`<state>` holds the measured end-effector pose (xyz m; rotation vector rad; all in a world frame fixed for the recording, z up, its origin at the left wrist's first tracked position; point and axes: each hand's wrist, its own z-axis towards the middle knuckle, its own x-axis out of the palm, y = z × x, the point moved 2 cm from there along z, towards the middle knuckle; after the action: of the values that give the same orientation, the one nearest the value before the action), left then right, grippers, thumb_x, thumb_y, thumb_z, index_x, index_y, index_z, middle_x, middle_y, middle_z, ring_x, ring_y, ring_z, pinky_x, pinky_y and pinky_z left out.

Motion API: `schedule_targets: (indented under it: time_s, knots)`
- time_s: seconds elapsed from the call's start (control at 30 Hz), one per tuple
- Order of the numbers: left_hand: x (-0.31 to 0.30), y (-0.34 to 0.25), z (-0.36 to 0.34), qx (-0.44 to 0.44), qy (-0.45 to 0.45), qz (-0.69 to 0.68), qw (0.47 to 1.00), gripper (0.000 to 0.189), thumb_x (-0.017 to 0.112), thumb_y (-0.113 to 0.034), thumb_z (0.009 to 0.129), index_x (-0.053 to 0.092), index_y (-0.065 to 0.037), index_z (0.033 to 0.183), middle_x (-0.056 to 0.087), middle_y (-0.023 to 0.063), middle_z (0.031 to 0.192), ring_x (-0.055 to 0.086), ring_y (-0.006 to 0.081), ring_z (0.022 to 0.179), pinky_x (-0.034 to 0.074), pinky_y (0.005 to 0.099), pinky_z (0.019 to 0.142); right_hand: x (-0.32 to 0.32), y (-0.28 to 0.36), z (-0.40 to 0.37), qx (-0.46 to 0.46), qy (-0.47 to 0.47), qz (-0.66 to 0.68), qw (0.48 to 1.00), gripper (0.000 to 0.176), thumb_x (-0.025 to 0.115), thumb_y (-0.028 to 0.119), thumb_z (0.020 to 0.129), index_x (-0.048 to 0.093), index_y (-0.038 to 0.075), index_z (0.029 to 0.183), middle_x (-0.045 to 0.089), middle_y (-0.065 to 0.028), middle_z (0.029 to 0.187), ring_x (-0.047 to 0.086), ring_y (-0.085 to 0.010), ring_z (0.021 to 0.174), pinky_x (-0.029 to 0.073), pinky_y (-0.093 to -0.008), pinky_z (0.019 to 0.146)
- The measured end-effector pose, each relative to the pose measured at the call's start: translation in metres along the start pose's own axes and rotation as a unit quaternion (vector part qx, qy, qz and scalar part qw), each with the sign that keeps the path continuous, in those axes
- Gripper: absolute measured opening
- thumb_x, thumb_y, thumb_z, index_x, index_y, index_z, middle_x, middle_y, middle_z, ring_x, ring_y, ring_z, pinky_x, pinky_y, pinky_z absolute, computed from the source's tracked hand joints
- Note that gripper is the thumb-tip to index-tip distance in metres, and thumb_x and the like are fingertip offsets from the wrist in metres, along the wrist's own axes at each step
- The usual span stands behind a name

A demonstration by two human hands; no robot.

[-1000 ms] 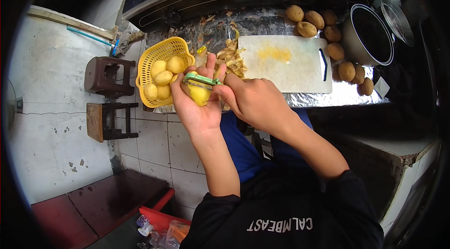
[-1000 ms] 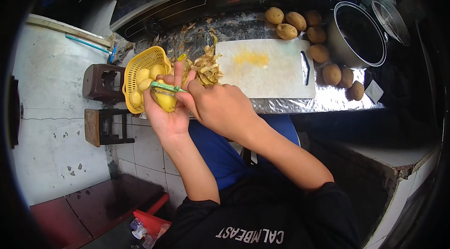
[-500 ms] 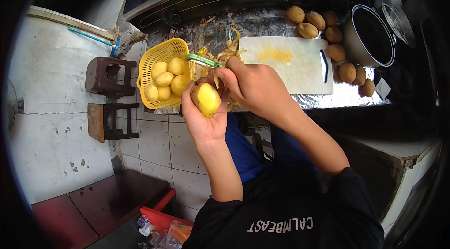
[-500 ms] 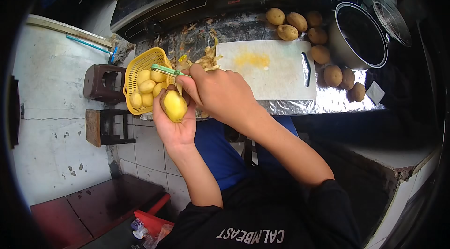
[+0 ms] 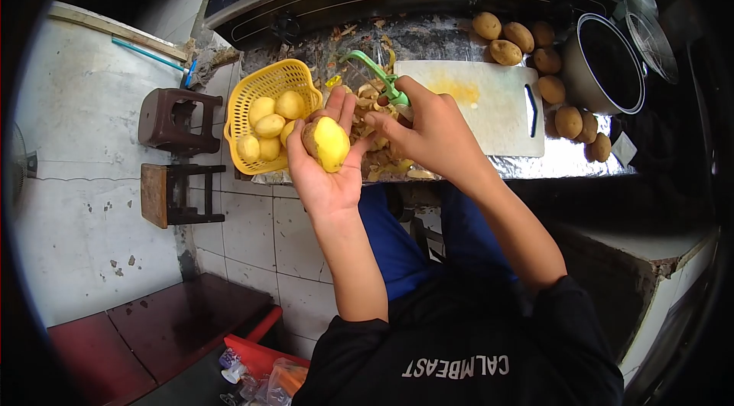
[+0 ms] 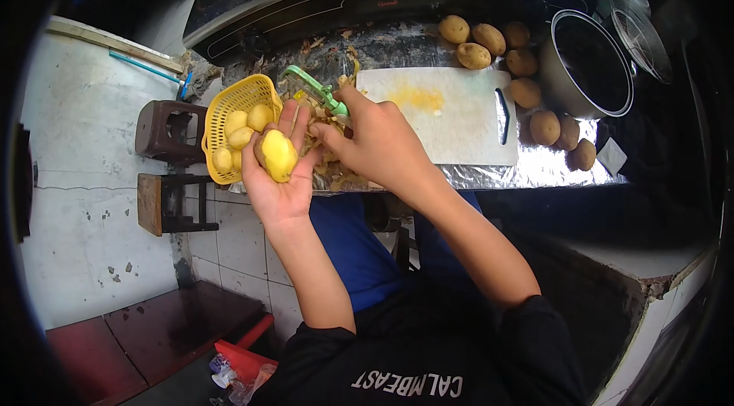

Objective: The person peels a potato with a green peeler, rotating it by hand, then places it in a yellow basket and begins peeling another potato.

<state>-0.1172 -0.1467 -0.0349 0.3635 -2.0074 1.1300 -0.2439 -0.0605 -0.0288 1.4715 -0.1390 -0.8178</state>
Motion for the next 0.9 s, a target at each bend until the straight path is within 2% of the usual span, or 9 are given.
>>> schedule_targets:
  time_s: [0.23,0.33,0.4,0.43,0.5,0.63,0.7,0.83,0.9]
  knots:
    - [-0.005,-0.002,0.0,0.01,0.048,0.017,0.999,0.034,0.036,-0.031,0.097,0.057,-0.004,0.094,0.05,0.0244,0.134,0.044,0.0333,0.131,0.046,0.06,0.093,0.001,-0.012,-0.001,0.026,0.127,0.009,0.992,0.036,0.075,0.029,0.082,0.064,-0.001,0.099,0.058,-0.0095,0.058,0.057,-0.0128,0.056,0.047,-0.0319,0.057]
    - [-0.007,-0.001,0.0,-0.015,0.039,0.016,0.999,0.034,0.037,-0.031,0.097,0.057,-0.004,0.094,0.049,0.0251,0.134,0.044,0.0333,0.131,0.047,0.0601,0.093,0.012,-0.021,0.0,-0.032,0.125,0.163,0.978,0.029,0.072,0.024,0.084,0.066,-0.001,0.099,0.063,-0.006,0.065,0.056,-0.0091,0.062,0.048,-0.0288,0.06]
    - [-0.009,-0.001,0.001,-0.025,0.072,0.007,0.997,0.035,0.037,-0.031,0.097,0.056,-0.002,0.094,0.049,0.0261,0.134,0.043,0.0342,0.131,0.046,0.0617,0.095,0.009,-0.023,0.002,0.08,0.136,0.16,0.974,0.025,0.069,0.018,0.084,0.068,0.0,0.103,0.066,-0.0034,0.071,0.057,-0.0084,0.065,0.048,-0.027,0.063]
    - [-0.009,-0.001,0.0,-0.026,0.072,0.007,0.997,0.035,0.037,-0.031,0.097,0.056,-0.002,0.094,0.049,0.0261,0.134,0.043,0.0342,0.131,0.046,0.0617,0.095,0.007,-0.02,0.003,0.081,0.136,0.16,0.974,0.025,0.069,0.018,0.084,0.068,0.0,0.103,0.066,-0.0034,0.071,0.057,-0.0084,0.065,0.048,-0.027,0.063]
    - [-0.008,-0.001,-0.002,-0.021,0.07,-0.006,0.997,0.036,0.036,-0.032,0.098,0.054,-0.001,0.096,0.049,0.0286,0.132,0.043,0.038,0.13,0.041,0.064,0.1,0.002,-0.015,0.005,0.089,0.056,0.133,0.986,0.022,0.066,0.015,0.082,0.068,0.0,0.099,0.066,-0.0125,0.064,0.067,-0.0226,0.059,0.051,-0.0345,0.058]
    - [-0.012,-0.001,0.0,-0.046,0.109,-0.09,0.989,0.036,0.039,-0.029,0.099,0.05,0.004,0.108,0.049,0.0326,0.128,0.037,0.0467,0.132,0.041,0.0657,0.1,-0.004,-0.012,0.006,0.069,0.03,0.017,0.997,0.021,0.066,0.014,0.081,0.068,0.0,0.098,0.064,-0.0168,0.064,0.067,-0.0269,0.06,0.05,-0.0351,0.057]
    - [-0.01,-0.002,-0.001,-0.002,0.013,-0.071,0.997,0.035,0.038,-0.026,0.1,0.049,0.005,0.111,0.053,0.0305,0.116,0.038,0.0489,0.13,0.036,0.0643,0.105,-0.002,-0.011,0.004,-0.005,-0.04,0.018,0.999,0.022,0.066,0.014,0.081,0.066,0.0,0.098,0.063,-0.0202,0.066,0.066,-0.0302,0.06,0.05,-0.0357,0.057]
    - [-0.012,-0.001,0.001,0.01,0.073,-0.125,0.989,0.035,0.039,-0.023,0.099,0.048,0.007,0.116,0.055,0.027,0.108,0.039,0.0491,0.128,0.03,0.0616,0.111,-0.002,0.003,-0.004,0.032,-0.029,0.012,0.999,0.024,0.067,0.015,0.08,0.065,0.0,0.099,0.064,-0.0193,0.067,0.066,-0.0306,0.06,0.05,-0.0364,0.058]
    - [-0.006,0.002,-0.005,0.068,0.057,-0.073,0.993,0.036,0.038,-0.027,0.1,0.047,0.002,0.12,0.058,0.02,0.109,0.044,0.0425,0.126,0.032,0.0571,0.111,0.009,0.004,-0.014,0.014,-0.035,0.19,0.981,0.031,0.071,0.019,0.078,0.064,-0.002,0.1,0.065,-0.0189,0.069,0.065,-0.0326,0.058,0.051,-0.037,0.058]
